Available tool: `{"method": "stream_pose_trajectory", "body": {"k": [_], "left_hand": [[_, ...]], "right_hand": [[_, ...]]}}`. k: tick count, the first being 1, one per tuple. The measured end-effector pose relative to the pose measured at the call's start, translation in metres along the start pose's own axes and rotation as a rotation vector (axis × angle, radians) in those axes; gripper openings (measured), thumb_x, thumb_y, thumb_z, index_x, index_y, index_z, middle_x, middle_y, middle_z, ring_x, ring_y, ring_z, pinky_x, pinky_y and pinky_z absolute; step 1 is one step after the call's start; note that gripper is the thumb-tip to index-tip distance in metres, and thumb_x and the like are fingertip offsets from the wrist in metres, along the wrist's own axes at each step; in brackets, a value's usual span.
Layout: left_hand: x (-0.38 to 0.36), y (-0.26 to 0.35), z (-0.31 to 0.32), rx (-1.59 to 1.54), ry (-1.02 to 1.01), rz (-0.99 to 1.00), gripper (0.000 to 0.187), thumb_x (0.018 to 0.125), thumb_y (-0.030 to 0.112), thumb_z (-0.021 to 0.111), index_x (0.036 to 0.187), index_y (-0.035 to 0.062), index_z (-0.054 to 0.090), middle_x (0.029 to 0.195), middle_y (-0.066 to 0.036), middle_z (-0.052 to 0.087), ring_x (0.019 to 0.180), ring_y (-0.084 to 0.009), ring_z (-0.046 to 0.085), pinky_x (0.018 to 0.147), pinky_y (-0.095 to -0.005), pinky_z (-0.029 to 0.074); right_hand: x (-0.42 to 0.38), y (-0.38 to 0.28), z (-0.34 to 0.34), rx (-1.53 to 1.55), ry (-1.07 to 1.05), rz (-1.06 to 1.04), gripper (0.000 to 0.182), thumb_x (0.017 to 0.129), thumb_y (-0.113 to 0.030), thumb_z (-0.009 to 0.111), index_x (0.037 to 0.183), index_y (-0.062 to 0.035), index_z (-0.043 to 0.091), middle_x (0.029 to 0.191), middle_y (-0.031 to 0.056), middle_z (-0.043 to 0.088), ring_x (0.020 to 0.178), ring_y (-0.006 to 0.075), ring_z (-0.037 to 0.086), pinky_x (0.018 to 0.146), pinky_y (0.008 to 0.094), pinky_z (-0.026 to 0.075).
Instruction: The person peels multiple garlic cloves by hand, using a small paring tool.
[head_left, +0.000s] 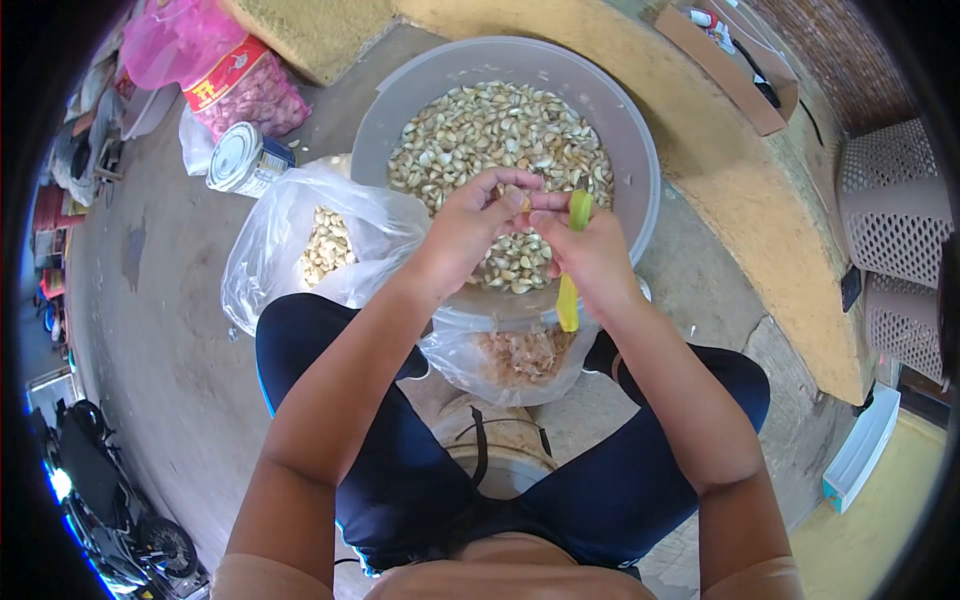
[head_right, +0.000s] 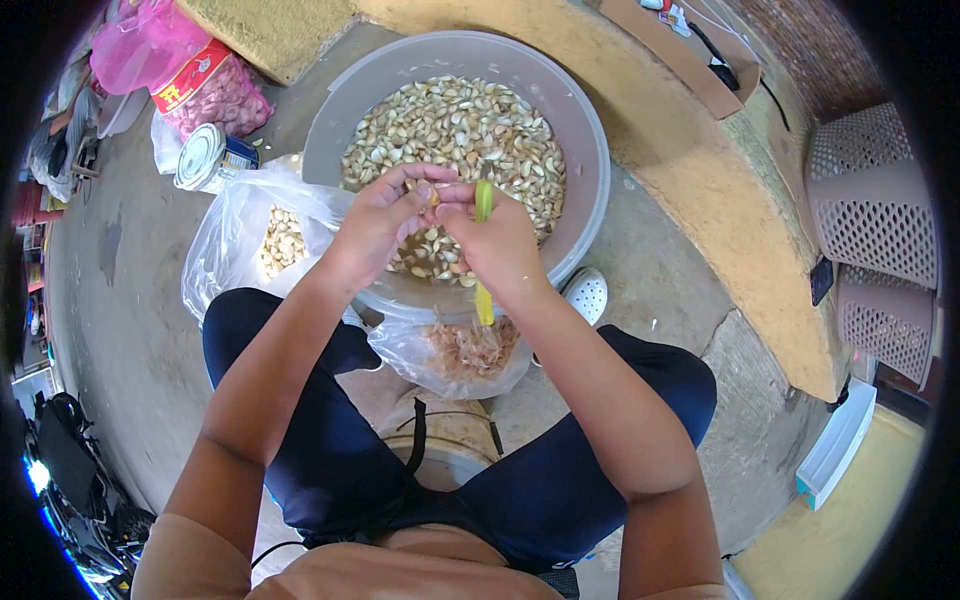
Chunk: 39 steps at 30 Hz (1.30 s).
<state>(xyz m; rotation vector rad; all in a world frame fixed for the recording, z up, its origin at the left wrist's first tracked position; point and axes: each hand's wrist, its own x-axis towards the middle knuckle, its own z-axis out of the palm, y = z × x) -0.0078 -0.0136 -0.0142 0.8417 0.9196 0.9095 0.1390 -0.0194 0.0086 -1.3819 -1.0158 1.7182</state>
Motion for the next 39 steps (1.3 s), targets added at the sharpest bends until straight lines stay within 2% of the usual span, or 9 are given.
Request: {"method": "stream_pose_trajectory", "body": {"k": [5,11,16,20,22,29,31,35,39], "left_hand": [[0.003,0.000,0.000,0.138,0.007,-0.148,0.032,0.091,0.019,0.045,0.117,0.0016,0.046,0.110,-0.009,0.053,0.091,-0.0150,0.054,0.069,-0.0277,0.050],[0.005,-0.009,0.000,0.160,0.036,-0.178,0.033,0.091,0.021,0.046,0.116,0.0006,0.048,0.104,-0.008,0.056,0.083,-0.0137,0.056,0.064,-0.0250,0.050],[0.003,-0.003,0.000,0.269,0.087,-0.207,0.031,0.089,0.019,0.049,0.114,0.0001,0.051,0.094,-0.005,0.058,0.071,-0.0094,0.053,0.060,-0.0209,0.046],[0.002,-0.002,0.000,0.176,0.050,-0.204,0.032,0.089,0.019,0.049,0.115,-0.0001,0.050,0.090,-0.004,0.057,0.067,-0.0075,0.050,0.059,-0.0197,0.044],[0.003,-0.002,-0.002,0.142,0.020,-0.192,0.033,0.089,0.019,0.049,0.116,0.0000,0.050,0.090,-0.003,0.057,0.066,-0.0076,0.050,0.061,-0.0199,0.044],[0.005,0.000,-0.004,-0.136,-0.064,-0.194,0.034,0.090,0.018,0.047,0.118,-0.0014,0.047,0.101,-0.005,0.055,0.079,-0.0096,0.053,0.068,-0.0225,0.047],[0.007,0.000,-0.007,-0.261,-0.046,-0.248,0.034,0.090,0.017,0.047,0.118,-0.0017,0.046,0.104,-0.006,0.055,0.084,-0.0108,0.053,0.071,-0.0231,0.047],[0.007,0.000,-0.006,-0.259,-0.041,-0.240,0.031,0.088,0.014,0.050,0.115,-0.0012,0.047,0.104,-0.008,0.056,0.087,-0.0135,0.055,0.076,-0.0240,0.048],[0.008,-0.008,-0.009,-0.213,0.052,-0.207,0.030,0.085,0.010,0.053,0.112,-0.0010,0.049,0.102,-0.008,0.056,0.089,-0.0145,0.056,0.077,-0.0246,0.048]], "right_hand": [[0.007,0.013,-0.005,-0.253,0.067,-0.144,0.021,0.078,-0.016,0.059,0.089,0.0019,0.059,0.075,0.0084,0.064,0.059,0.0126,0.059,0.052,0.0272,0.046],[0.008,0.013,-0.004,-0.549,0.145,-0.295,0.023,0.077,-0.019,0.061,0.082,0.0031,0.059,0.064,0.0133,0.061,0.057,0.0187,0.060,0.054,0.0293,0.046],[0.010,0.018,-0.005,-0.524,0.182,-0.355,0.021,0.076,-0.018,0.061,0.079,0.0030,0.059,0.061,0.0140,0.059,0.054,0.0184,0.059,0.051,0.0289,0.045],[0.009,0.017,-0.003,-0.480,0.206,-0.402,0.018,0.076,-0.015,0.060,0.078,0.0029,0.058,0.062,0.0117,0.060,0.054,0.0155,0.058,0.051,0.0275,0.045],[0.005,0.009,-0.002,-0.358,0.160,-0.323,0.017,0.077,-0.014,0.060,0.078,0.0026,0.058,0.062,0.0101,0.061,0.055,0.0139,0.058,0.052,0.0269,0.045],[0.008,0.004,-0.004,-0.329,0.125,-0.229,0.014,0.079,-0.011,0.056,0.079,0.0026,0.058,0.066,0.0096,0.062,0.060,0.0137,0.060,0.055,0.0260,0.046],[0.008,0.005,-0.004,-0.402,0.137,-0.315,0.014,0.079,-0.011,0.056,0.079,0.0023,0.058,0.066,0.0109,0.062,0.060,0.0159,0.060,0.055,0.0275,0.045],[0.018,0.022,-0.009,-0.566,0.178,-0.531,0.014,0.079,-0.013,0.056,0.080,0.0013,0.058,0.065,0.0136,0.060,0.058,0.0199,0.060,0.054,0.0312,0.044],[0.016,0.018,-0.008,-0.535,0.175,-0.503,0.015,0.079,-0.014,0.056,0.080,0.0006,0.058,0.062,0.0133,0.058,0.056,0.0199,0.057,0.053,0.0321,0.043]]}}
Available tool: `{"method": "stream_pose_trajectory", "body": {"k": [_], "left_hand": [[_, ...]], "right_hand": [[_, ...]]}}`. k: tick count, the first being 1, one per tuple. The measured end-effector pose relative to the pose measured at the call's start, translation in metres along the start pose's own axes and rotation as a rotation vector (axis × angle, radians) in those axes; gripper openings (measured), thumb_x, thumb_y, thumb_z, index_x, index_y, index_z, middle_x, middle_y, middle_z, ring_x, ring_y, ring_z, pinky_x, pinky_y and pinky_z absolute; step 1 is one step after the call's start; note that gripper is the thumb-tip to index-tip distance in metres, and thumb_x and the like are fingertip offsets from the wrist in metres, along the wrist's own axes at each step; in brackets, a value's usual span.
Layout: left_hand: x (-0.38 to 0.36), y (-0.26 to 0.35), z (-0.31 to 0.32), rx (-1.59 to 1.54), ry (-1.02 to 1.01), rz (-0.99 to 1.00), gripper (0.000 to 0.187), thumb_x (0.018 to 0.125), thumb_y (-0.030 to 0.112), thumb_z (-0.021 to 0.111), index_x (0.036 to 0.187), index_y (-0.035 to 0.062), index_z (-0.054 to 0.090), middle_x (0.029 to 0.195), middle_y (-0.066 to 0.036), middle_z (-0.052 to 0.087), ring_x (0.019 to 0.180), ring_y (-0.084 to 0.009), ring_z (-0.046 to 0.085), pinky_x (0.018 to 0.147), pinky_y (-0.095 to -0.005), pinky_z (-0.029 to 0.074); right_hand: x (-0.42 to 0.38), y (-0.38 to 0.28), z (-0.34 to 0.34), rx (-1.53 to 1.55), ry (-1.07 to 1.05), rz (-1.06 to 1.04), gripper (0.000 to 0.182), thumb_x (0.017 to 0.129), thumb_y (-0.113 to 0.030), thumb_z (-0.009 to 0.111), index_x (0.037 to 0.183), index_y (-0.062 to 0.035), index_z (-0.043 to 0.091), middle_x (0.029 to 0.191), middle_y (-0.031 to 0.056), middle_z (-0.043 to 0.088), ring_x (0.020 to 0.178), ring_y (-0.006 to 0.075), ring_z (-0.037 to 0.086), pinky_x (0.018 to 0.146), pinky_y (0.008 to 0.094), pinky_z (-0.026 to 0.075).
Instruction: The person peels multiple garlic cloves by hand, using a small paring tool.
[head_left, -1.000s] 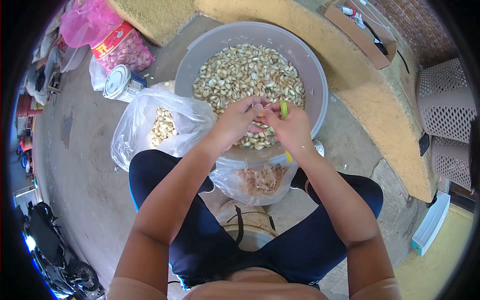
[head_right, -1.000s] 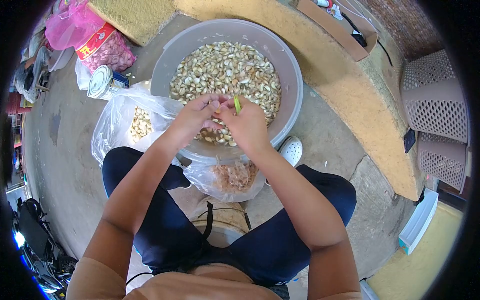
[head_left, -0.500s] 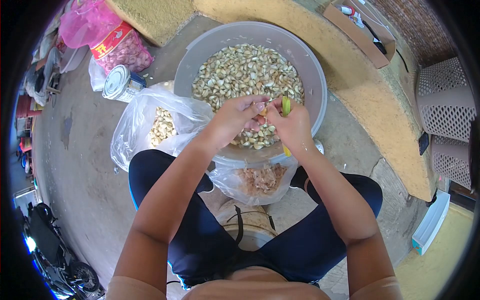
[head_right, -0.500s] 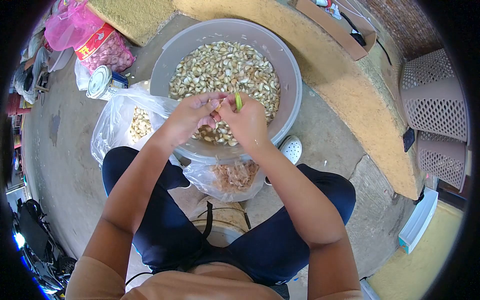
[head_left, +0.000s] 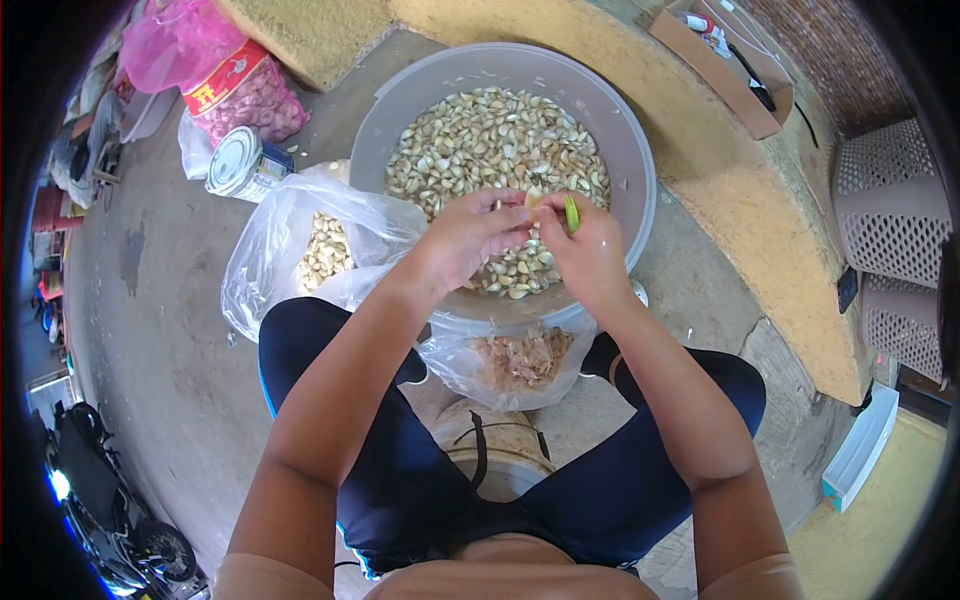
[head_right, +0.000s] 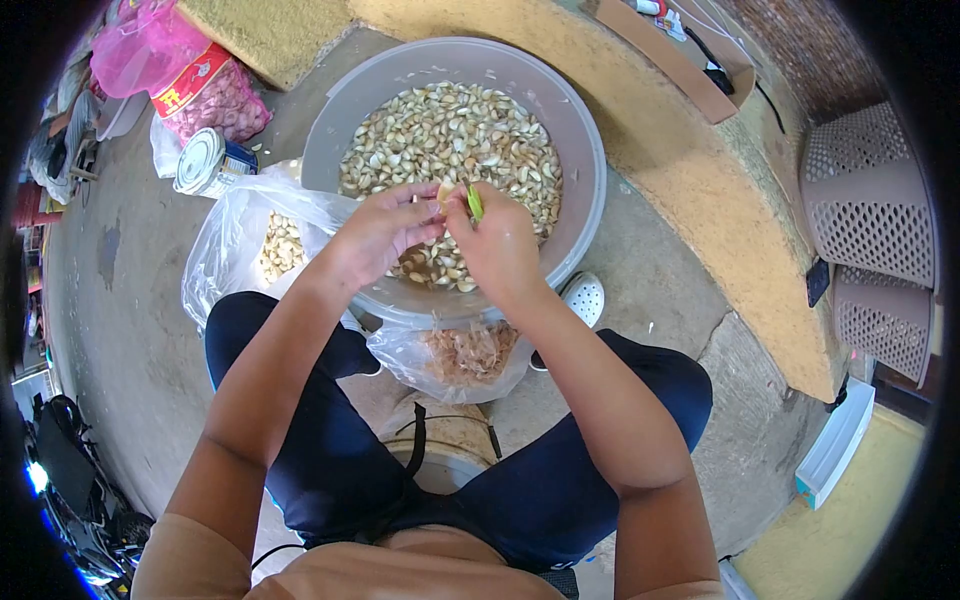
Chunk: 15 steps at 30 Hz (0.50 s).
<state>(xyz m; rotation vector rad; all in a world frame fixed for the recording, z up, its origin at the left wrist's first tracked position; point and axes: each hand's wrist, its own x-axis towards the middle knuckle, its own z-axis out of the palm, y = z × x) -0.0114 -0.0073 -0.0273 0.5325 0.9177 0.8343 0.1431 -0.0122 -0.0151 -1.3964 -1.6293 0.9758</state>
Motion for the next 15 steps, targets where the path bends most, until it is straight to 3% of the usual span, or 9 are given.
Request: {"method": "stream_pose_trajectory", "body": {"k": [8,15], "left_hand": [[-0.006,0.008,0.009,0.215,0.024,0.019,0.033,0.083,0.014,0.056,0.112,-0.0002,0.049,0.097,-0.006,0.057,0.085,-0.0124,0.056,0.068,-0.0246,0.047],[-0.008,0.010,0.009,0.287,0.051,0.055,0.034,0.082,0.014,0.055,0.114,0.0021,0.049,0.092,-0.005,0.058,0.083,-0.0114,0.056,0.064,-0.0251,0.047]], "right_hand": [[0.003,-0.005,-0.005,0.106,-0.108,0.192,0.018,0.079,-0.016,0.056,0.082,0.0021,0.059,0.063,0.0106,0.060,0.053,0.0139,0.054,0.051,0.0280,0.043],[0.015,-0.005,-0.015,0.286,-0.004,0.423,0.018,0.079,-0.016,0.053,0.081,0.0000,0.060,0.062,0.0049,0.058,0.053,0.0103,0.053,0.046,0.0248,0.043]]}}
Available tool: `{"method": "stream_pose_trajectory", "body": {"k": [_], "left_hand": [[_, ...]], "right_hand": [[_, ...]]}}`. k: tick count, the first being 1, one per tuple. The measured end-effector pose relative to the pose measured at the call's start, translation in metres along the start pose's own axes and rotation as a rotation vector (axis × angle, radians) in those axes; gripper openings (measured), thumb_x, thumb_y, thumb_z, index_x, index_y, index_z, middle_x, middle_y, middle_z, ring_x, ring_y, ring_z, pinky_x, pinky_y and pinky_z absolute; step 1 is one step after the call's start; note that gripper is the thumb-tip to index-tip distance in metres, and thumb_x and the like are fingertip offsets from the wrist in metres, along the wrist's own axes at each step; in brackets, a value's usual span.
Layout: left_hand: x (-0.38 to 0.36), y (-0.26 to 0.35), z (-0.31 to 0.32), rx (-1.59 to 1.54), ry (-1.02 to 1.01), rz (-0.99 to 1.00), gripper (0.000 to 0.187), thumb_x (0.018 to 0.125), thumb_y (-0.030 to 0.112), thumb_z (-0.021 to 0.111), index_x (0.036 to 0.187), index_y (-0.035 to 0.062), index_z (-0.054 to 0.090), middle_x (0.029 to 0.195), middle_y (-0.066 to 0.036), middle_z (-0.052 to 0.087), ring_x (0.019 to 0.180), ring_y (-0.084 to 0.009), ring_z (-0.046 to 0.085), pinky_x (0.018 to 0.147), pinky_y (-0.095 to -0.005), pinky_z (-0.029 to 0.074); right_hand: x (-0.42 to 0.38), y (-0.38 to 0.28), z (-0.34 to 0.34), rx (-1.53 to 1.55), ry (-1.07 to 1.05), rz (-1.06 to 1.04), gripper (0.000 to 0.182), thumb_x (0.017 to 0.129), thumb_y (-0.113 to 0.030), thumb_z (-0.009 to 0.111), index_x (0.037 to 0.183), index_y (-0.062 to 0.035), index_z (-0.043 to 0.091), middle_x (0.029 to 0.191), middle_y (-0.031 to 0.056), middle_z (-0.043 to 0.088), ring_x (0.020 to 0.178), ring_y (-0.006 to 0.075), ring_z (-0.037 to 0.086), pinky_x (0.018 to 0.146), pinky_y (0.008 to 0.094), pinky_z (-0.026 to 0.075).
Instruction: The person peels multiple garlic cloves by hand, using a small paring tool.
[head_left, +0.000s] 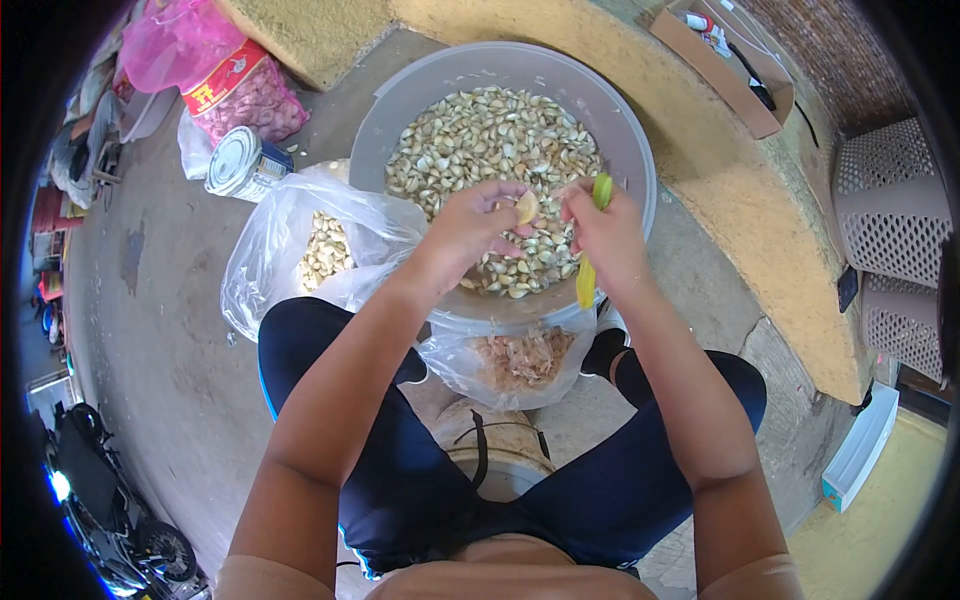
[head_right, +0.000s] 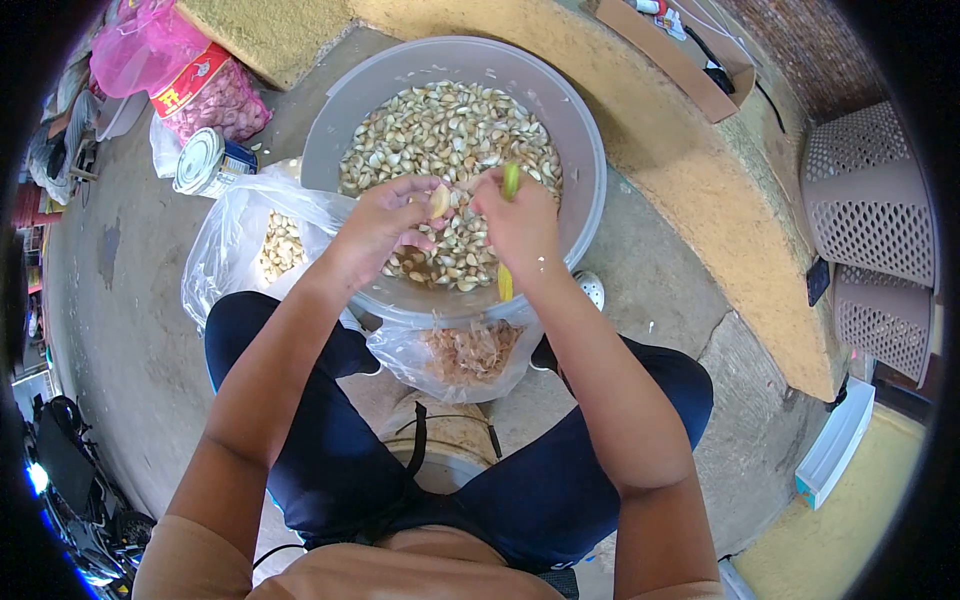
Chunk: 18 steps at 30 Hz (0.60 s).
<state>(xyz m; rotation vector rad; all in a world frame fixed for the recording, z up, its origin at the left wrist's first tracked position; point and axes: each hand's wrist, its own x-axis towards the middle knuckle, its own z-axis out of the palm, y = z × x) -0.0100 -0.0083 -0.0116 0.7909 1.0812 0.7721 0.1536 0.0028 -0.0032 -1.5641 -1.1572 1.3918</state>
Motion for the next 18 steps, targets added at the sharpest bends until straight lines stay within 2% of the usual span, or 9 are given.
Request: {"method": "stream_pose_trajectory", "body": {"k": [2,5,8,11,13,16,18], "left_hand": [[-0.001,0.002,0.000,0.022,0.007,0.013,0.034,0.082,0.013,0.056,0.113,0.0025,0.049,0.092,-0.006,0.058,0.083,-0.0120,0.056,0.065,-0.0253,0.047],[0.001,0.002,-0.001,0.015,0.018,0.033,0.033,0.080,0.009,0.056,0.112,0.0008,0.048,0.095,-0.007,0.057,0.083,-0.0145,0.059,0.067,-0.0259,0.049],[0.001,0.002,-0.002,-0.012,0.046,0.033,0.033,0.079,0.004,0.057,0.110,-0.0034,0.046,0.098,-0.010,0.056,0.082,-0.0176,0.062,0.068,-0.0256,0.052],[0.001,0.004,-0.004,-0.024,0.054,0.019,0.033,0.078,0.005,0.059,0.107,-0.0027,0.045,0.096,-0.010,0.057,0.082,-0.0183,0.062,0.069,-0.0259,0.051],[0.001,0.001,-0.006,-0.004,0.055,0.016,0.032,0.079,0.009,0.060,0.107,0.0001,0.046,0.093,-0.009,0.059,0.084,-0.0176,0.061,0.068,-0.0263,0.049],[-0.001,0.004,-0.006,0.074,0.058,-0.001,0.032,0.078,0.009,0.061,0.106,0.0001,0.047,0.093,-0.009,0.059,0.083,-0.0165,0.060,0.066,-0.0256,0.049],[0.001,0.004,-0.006,0.105,0.047,0.000,0.031,0.078,0.009,0.061,0.105,0.0003,0.048,0.093,-0.009,0.059,0.081,-0.0153,0.060,0.065,-0.0250,0.048]], "right_hand": [[0.004,-0.001,-0.006,0.055,0.050,0.051,0.018,0.078,-0.017,0.053,0.081,-0.0011,0.061,0.061,0.0036,0.057,0.053,0.0091,0.053,0.044,0.0237,0.043],[0.005,-0.003,-0.013,-0.160,-0.085,0.034,0.021,0.075,-0.019,0.054,0.077,0.0008,0.060,0.062,0.0091,0.059,0.054,0.0161,0.056,0.047,0.0289,0.045],[0.000,0.001,-0.019,-0.679,-0.263,-0.130,0.024,0.070,-0.020,0.056,0.076,0.0035,0.060,0.066,0.0175,0.060,0.060,0.0280,0.059,0.055,0.0362,0.047],[-0.004,0.034,-0.026,-0.999,-0.686,-0.140,0.023,0.066,-0.020,0.059,0.076,0.0005,0.059,0.067,0.0186,0.058,0.061,0.0321,0.057,0.060,0.0391,0.045],[-0.014,0.062,-0.022,-1.151,-0.942,-0.230,0.023,0.065,-0.018,0.059,0.079,-0.0003,0.061,0.071,0.0199,0.059,0.067,0.0362,0.057,0.063,0.0415,0.045],[-0.032,0.093,-0.017,-1.251,-1.016,-0.111,0.024,0.065,-0.017,0.057,0.076,0.0031,0.063,0.077,0.0220,0.061,0.073,0.0360,0.060,0.068,0.0418,0.048],[-0.033,0.108,-0.020,-1.192,-1.021,-0.123,0.023,0.065,-0.017,0.057,0.075,0.0030,0.063,0.077,0.0219,0.061,0.074,0.0355,0.060,0.068,0.0415,0.048]]}}
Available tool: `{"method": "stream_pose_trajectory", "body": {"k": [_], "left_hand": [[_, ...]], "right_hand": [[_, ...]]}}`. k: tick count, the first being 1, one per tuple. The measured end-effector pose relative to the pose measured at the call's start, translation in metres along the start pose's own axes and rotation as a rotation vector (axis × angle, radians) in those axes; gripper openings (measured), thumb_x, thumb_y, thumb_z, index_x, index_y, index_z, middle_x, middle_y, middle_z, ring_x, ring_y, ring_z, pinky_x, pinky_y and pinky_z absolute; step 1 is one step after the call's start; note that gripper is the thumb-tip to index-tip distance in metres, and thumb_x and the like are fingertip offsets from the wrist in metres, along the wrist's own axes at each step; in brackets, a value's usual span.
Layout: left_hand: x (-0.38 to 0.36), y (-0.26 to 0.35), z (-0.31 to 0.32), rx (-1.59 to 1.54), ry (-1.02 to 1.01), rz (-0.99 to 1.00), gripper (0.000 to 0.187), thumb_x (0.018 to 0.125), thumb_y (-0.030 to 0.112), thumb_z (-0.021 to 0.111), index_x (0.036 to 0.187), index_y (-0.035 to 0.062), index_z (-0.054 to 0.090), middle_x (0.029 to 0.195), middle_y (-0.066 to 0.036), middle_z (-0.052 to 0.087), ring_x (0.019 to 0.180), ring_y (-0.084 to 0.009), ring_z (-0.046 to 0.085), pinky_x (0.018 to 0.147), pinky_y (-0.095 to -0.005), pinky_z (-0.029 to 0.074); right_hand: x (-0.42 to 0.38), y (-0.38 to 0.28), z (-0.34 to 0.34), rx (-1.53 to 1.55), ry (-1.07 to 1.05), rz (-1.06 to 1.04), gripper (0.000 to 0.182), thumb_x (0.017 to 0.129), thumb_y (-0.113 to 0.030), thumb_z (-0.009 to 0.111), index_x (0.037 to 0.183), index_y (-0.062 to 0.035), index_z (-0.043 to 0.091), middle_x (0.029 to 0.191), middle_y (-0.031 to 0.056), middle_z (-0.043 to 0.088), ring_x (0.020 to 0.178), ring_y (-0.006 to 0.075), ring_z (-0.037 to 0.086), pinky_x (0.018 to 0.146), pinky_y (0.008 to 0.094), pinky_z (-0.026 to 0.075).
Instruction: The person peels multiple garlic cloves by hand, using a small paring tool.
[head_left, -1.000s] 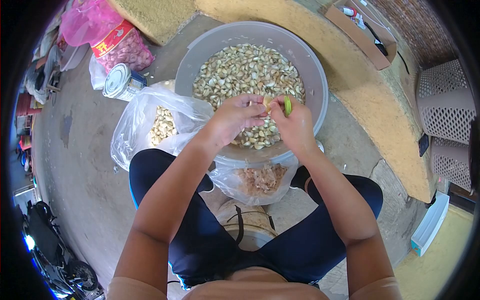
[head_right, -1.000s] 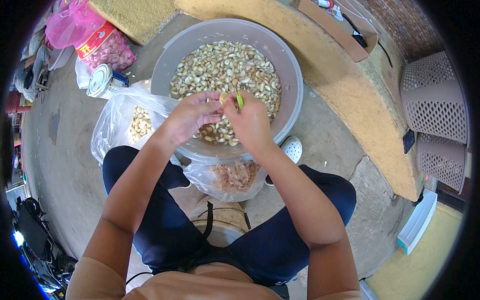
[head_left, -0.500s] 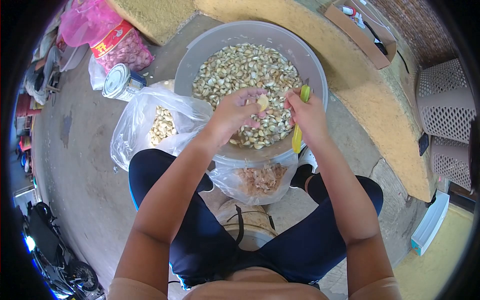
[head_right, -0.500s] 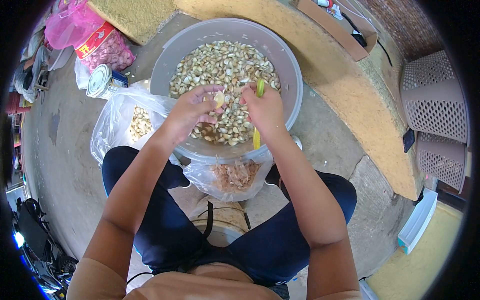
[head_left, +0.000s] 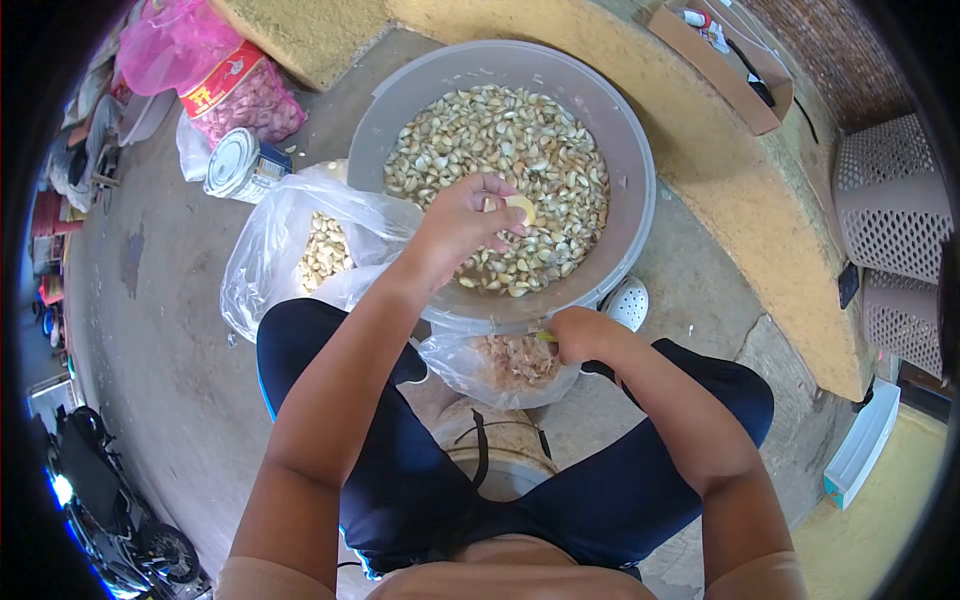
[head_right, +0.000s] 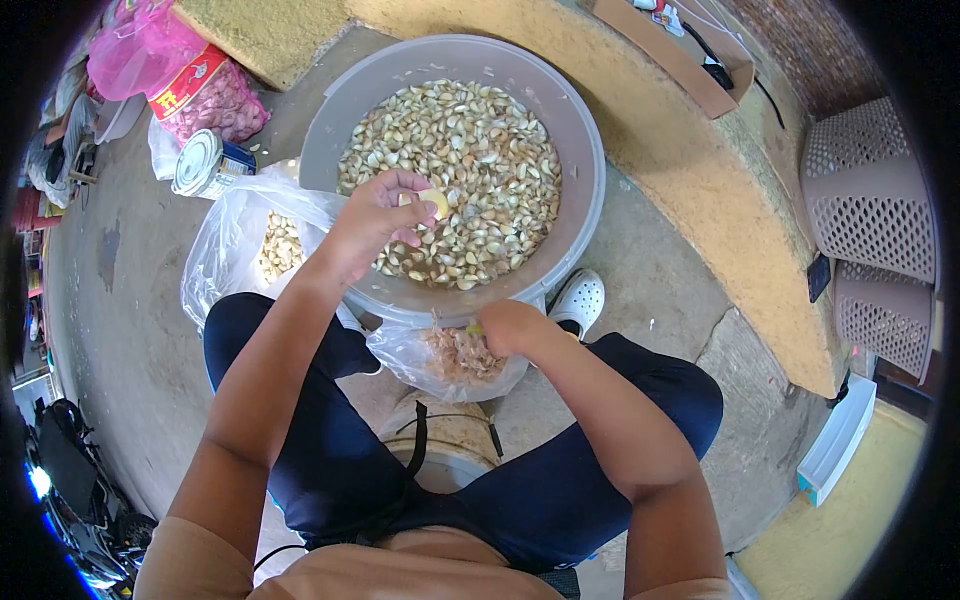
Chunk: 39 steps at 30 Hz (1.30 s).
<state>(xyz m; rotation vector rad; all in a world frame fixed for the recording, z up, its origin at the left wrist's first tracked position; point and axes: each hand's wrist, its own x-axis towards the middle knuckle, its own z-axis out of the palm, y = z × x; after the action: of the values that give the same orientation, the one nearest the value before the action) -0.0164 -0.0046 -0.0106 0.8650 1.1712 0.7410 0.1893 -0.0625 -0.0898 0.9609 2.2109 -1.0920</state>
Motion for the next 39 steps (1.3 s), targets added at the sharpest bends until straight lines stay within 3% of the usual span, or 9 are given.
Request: {"method": "stream_pose_trajectory", "body": {"k": [4,7,10,13,16,19,28,34,39], "left_hand": [[0.003,-0.005,0.000,-0.050,-0.021,0.012,0.033,0.076,0.009,0.063,0.105,0.0003,0.049,0.093,-0.008,0.058,0.078,-0.0133,0.057,0.065,-0.0240,0.047],[0.001,-0.005,0.004,-0.101,-0.009,0.046,0.033,0.075,0.007,0.063,0.104,-0.0038,0.053,0.086,-0.007,0.057,0.075,-0.0121,0.058,0.063,-0.0225,0.050],[0.003,-0.008,0.001,-0.041,-0.049,0.035,0.033,0.077,0.011,0.065,0.106,0.0008,0.055,0.092,-0.004,0.056,0.081,-0.0109,0.055,0.066,-0.0232,0.047],[0.004,-0.011,0.004,-0.017,-0.051,0.046,0.033,0.077,0.013,0.064,0.107,0.0014,0.057,0.088,-0.002,0.056,0.076,-0.0092,0.055,0.066,-0.0223,0.047],[-0.002,-0.005,0.013,0.110,-0.056,0.070,0.034,0.077,0.013,0.064,0.109,0.0015,0.057,0.084,-0.002,0.057,0.070,-0.0082,0.055,0.065,-0.0215,0.047],[0.000,-0.009,0.014,0.186,-0.047,0.081,0.035,0.078,0.012,0.063,0.110,0.0001,0.056,0.082,-0.003,0.058,0.067,-0.0081,0.056,0.062,-0.0207,0.047],[0.001,-0.010,0.012,0.273,0.001,0.116,0.020,0.082,0.008,0.058,0.098,-0.0028,0.057,0.084,-0.007,0.060,0.066,-0.0091,0.058,0.058,-0.0208,0.048],[0.004,-0.011,0.002,0.347,-0.055,0.158,0.015,0.083,0.008,0.056,0.094,-0.0013,0.058,0.084,-0.007,0.059,0.066,-0.0095,0.057,0.058,-0.0221,0.049],[0.002,-0.006,0.007,0.408,0.034,0.158,0.014,0.081,0.008,0.055,0.093,-0.0004,0.057,0.084,-0.005,0.058,0.063,-0.0086,0.055,0.051,-0.0211,0.048]], "right_hand": [[-0.001,0.005,-0.018,0.110,0.134,0.144,0.025,0.065,-0.019,0.059,0.075,0.0024,0.064,0.076,0.0217,0.061,0.073,0.0348,0.060,0.068,0.0406,0.048],[-0.009,0.004,-0.051,0.287,0.049,0.205,0.026,0.066,-0.023,0.059,0.076,0.0017,0.064,0.076,0.0217,0.061,0.072,0.0332,0.061,0.065,0.0399,0.048],[-0.008,0.008,-0.059,0.422,0.389,0.123,0.029,0.071,-0.026,0.060,0.080,0.0010,0.064,0.072,0.0149,0.063,0.062,0.0242,0.061,0.055,0.0361,0.048],[-0.021,-0.016,-0.083,1.141,0.576,0.133,0.030,0.079,-0.028,0.059,0.093,-0.0022,0.060,0.076,0.0039,0.064,0.052,0.0089,0.051,0.046,0.0265,0.042],[-0.028,-0.033,-0.089,1.244,0.657,0.051,0.030,0.081,-0.025,0.060,0.102,-0.0043,0.057,0.080,0.0002,0.062,0.051,0.0033,0.044,0.043,0.0202,0.037],[-0.018,-0.031,-0.082,1.063,0.840,-0.009,0.029,0.075,-0.020,0.065,0.096,-0.0005,0.059,0.073,0.0024,0.061,0.058,0.0060,0.051,0.047,0.0239,0.041],[-0.019,-0.040,-0.082,1.181,0.814,0.083,0.028,0.076,-0.016,0.065,0.098,0.0002,0.059,0.074,0.0033,0.061,0.051,0.0055,0.050,0.042,0.0205,0.040],[-0.023,-0.038,-0.088,1.386,0.635,0.028,0.026,0.079,-0.015,0.060,0.100,0.0004,0.057,0.073,0.0047,0.061,0.048,0.0054,0.045,0.042,0.0222,0.039],[-0.026,-0.032,-0.091,1.578,0.511,0.018,0.025,0.081,-0.014,0.057,0.102,0.0001,0.055,0.072,0.0035,0.058,0.047,0.0049,0.039,0.043,0.0233,0.036]]}}
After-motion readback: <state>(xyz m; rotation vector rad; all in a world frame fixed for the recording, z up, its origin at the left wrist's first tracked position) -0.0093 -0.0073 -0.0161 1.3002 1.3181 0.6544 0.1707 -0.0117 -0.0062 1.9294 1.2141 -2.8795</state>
